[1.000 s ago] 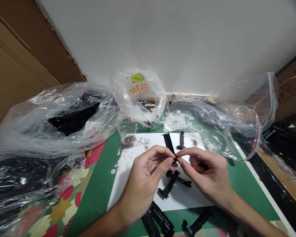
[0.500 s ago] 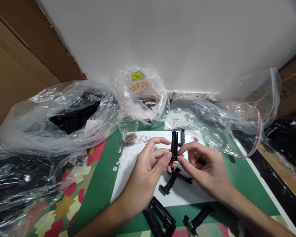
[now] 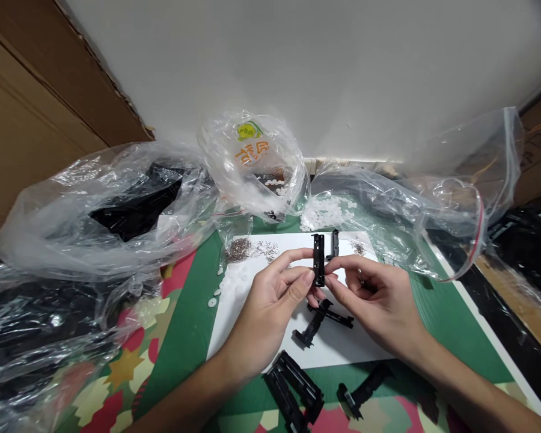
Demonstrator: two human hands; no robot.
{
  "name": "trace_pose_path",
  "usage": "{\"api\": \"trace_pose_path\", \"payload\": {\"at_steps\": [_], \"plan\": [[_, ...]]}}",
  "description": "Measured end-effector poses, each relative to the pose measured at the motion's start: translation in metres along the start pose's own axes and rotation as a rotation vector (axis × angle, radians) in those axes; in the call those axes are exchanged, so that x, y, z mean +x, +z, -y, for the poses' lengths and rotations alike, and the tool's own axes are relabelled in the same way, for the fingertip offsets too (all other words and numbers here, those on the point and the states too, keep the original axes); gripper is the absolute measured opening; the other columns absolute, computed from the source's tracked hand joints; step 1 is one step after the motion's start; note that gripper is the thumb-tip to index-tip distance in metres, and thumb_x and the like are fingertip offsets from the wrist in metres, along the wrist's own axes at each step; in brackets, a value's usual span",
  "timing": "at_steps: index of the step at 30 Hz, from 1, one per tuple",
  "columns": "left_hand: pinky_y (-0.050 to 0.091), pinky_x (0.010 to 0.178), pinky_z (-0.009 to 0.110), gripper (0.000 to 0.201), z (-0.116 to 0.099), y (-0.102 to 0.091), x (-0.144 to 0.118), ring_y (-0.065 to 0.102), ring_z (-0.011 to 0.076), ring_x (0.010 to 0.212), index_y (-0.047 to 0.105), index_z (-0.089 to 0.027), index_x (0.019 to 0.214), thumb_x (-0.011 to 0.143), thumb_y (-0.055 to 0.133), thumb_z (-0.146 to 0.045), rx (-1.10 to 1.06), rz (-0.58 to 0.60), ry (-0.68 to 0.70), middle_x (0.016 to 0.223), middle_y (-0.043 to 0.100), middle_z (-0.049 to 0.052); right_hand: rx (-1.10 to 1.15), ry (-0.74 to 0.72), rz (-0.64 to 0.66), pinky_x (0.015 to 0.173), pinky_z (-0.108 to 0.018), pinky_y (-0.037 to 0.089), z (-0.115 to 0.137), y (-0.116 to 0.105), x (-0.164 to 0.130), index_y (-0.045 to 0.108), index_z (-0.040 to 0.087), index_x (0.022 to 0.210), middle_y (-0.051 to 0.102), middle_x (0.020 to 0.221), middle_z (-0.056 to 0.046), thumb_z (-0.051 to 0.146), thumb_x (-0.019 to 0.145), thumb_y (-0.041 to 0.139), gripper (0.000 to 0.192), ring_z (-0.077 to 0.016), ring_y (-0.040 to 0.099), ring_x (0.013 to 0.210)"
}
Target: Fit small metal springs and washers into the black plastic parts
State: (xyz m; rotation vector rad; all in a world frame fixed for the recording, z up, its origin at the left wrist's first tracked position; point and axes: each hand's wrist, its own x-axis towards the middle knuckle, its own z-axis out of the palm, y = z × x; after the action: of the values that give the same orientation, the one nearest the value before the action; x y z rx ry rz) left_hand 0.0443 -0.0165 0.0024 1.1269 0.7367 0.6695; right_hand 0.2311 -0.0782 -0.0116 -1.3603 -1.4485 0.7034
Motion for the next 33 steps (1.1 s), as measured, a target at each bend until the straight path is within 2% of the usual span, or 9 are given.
{"api": "trace_pose_path", "payload": {"at_steps": [4, 10, 16, 18, 23, 27, 30, 33], "plan": [[0.051, 0.075, 0.024, 0.034, -0.002, 0.004, 0.001, 0.064, 0.0142, 0.077, 0.067, -0.015, 0.127, 0.103, 0.071, -0.039, -0.028, 0.023, 0.007, 0.081, 0.073, 0.001, 0.018, -0.034, 0.0, 0.045, -0.024, 0.021, 0.001, 0.001, 0.0, 0.077, 0.02, 0.095, 0.035, 0.056, 0.01, 0.018, 0.098, 0.067, 0.01, -0.0076, 0.028, 0.047], [0.051, 0.074, 0.023, 0.03, -0.002, 0.005, -0.001, 0.064, 0.0137, 0.077, 0.068, -0.015, 0.121, 0.103, 0.071, -0.038, -0.043, 0.041, -0.004, 0.083, 0.072, 0.002, 0.001, -0.053, 0.018, 0.046, -0.023, 0.022, 0.004, -0.002, 0.001, 0.075, 0.02, 0.091, 0.033, 0.057, 0.01, 0.018, 0.097, 0.068, 0.01, -0.0075, 0.027, 0.048], [0.054, 0.079, 0.024, 0.02, -0.002, 0.004, -0.001, 0.062, 0.0136, 0.085, 0.069, -0.017, 0.115, 0.105, 0.068, -0.034, -0.049, 0.034, 0.015, 0.105, 0.071, 0.005, -0.002, -0.03, 0.014, 0.046, -0.023, 0.023, 0.002, -0.003, -0.002, 0.072, 0.023, 0.096, 0.033, 0.061, 0.01, 0.022, 0.1, 0.068, 0.006, -0.0087, 0.029, 0.05], [0.053, 0.078, 0.024, 0.019, -0.002, 0.003, -0.001, 0.06, 0.0137, 0.084, 0.068, -0.018, 0.115, 0.105, 0.067, -0.034, -0.03, 0.021, 0.017, 0.104, 0.069, 0.004, -0.029, -0.051, 0.001, 0.046, -0.023, 0.023, 0.002, -0.003, -0.002, 0.072, 0.023, 0.098, 0.034, 0.061, 0.01, 0.021, 0.1, 0.068, 0.005, -0.0089, 0.03, 0.05], [0.048, 0.078, 0.025, 0.01, 0.0, 0.002, -0.002, 0.054, 0.0145, 0.083, 0.063, -0.02, 0.103, 0.106, 0.06, -0.029, -0.042, -0.033, 0.062, 0.091, 0.062, 0.001, -0.245, -0.248, -0.006, 0.045, -0.022, 0.023, 0.001, -0.007, 0.001, 0.071, 0.019, 0.096, 0.03, 0.06, 0.011, 0.014, 0.099, 0.065, 0.009, -0.0077, 0.026, 0.048], [0.043, 0.075, 0.025, 0.009, 0.0, 0.002, -0.004, 0.049, 0.0145, 0.08, 0.059, -0.021, 0.098, 0.105, 0.056, -0.025, -0.03, -0.045, 0.051, 0.09, 0.057, 0.0, -0.41, -0.404, -0.033, 0.044, -0.021, 0.025, -0.002, -0.006, 0.004, 0.071, 0.017, 0.094, 0.031, 0.055, 0.012, 0.01, 0.096, 0.066, 0.01, -0.0065, 0.027, 0.044], [0.04, 0.074, 0.025, 0.014, -0.001, 0.003, -0.006, 0.044, 0.0145, 0.077, 0.06, -0.022, 0.101, 0.107, 0.056, -0.033, 0.015, -0.034, -0.008, 0.086, 0.052, -0.001, -0.479, -0.448, -0.056, 0.045, -0.02, 0.031, -0.006, -0.004, 0.003, 0.071, 0.019, 0.094, 0.041, 0.051, 0.012, 0.007, 0.094, 0.064, 0.014, -0.0059, 0.036, 0.04], [0.039, 0.073, 0.025, 0.029, -0.002, 0.005, -0.007, 0.042, 0.0144, 0.074, 0.062, -0.021, 0.102, 0.108, 0.055, -0.049, 0.081, -0.048, -0.026, 0.08, 0.046, -0.003, -0.52, -0.474, -0.065, 0.046, -0.021, 0.035, -0.007, -0.002, 0.0, 0.071, 0.02, 0.095, 0.05, 0.051, 0.01, 0.006, 0.094, 0.063, 0.016, -0.0064, 0.042, 0.039]]}}
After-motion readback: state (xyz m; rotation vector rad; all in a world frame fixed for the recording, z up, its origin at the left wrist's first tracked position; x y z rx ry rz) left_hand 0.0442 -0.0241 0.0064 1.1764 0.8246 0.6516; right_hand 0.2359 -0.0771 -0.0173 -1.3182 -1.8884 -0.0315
